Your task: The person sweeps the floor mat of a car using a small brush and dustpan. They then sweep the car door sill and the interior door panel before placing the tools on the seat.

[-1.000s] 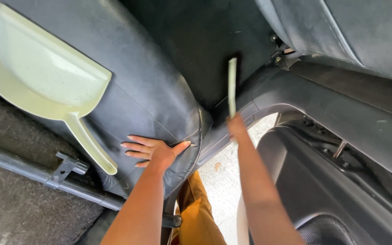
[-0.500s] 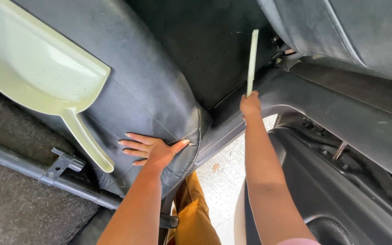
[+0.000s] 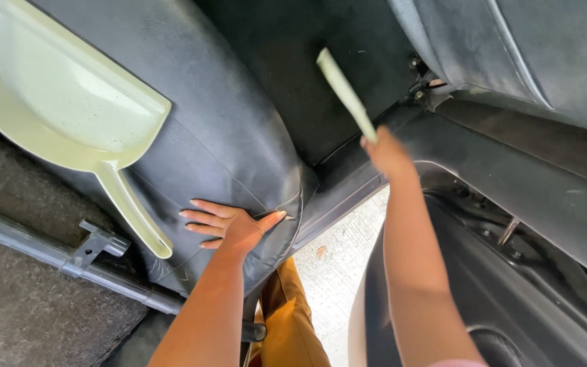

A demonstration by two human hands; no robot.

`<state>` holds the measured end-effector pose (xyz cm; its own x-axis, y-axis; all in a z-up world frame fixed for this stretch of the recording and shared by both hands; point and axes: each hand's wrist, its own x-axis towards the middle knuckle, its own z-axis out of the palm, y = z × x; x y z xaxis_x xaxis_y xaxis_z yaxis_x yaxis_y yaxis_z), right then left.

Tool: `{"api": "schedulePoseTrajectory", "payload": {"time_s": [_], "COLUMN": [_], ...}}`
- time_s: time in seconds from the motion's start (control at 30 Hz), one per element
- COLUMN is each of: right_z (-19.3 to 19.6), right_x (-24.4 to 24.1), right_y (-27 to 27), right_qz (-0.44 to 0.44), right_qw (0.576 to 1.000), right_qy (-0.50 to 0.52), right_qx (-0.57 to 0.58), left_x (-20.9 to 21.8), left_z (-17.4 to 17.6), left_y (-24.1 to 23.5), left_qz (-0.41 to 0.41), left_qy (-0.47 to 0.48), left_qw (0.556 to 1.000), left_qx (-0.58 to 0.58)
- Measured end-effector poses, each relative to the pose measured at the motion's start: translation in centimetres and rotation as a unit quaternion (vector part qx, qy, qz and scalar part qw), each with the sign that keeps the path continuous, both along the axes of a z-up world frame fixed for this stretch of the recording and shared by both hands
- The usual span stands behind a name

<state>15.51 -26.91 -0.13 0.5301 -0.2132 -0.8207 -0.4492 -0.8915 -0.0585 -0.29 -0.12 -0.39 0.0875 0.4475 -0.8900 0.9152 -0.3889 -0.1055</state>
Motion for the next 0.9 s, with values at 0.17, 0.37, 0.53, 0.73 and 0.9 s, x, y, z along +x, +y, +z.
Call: {"api": "schedulePoseTrajectory", "payload": {"time_s": [0.17,0.37,0.53,0.73,0.9], "right_z": [-19.1,-10.9,-11.4,-9.5,-9.3], "right_x": [1.5,-4.9,-5.7,3.2,6.3], "right_y": [-7.5,0.8,-4.8,-0.3,12.0], "right_qz": [-0.015,-0.091,-0.165,-0.094,-0.273], "right_qw": [0.997,0.987,0.968,0.972,0.864], "right_qy": [-0.072,0.073,0.081,-0.074,0.048], "right_qx": [-0.031,0.110,0.171,0.201,0.421], "left_x": [-0.4,1.8,1.3,1.1,1.0], "left_z": [0.0,2.4,2.5,2.2,1.8], "left_y": [-0.7,0.8,0.5,0.2,0.2], "left_qz": [0.009,0.029,0.029,0.028,0.018], "left_qy": [-0.003,0.004,0.011,0.017,0.014], "left_qw": [1.000,0.999,0.998,0.998,0.999], "left_qx": [0.021,-0.017,-0.047,-0.047,-0.040]}}
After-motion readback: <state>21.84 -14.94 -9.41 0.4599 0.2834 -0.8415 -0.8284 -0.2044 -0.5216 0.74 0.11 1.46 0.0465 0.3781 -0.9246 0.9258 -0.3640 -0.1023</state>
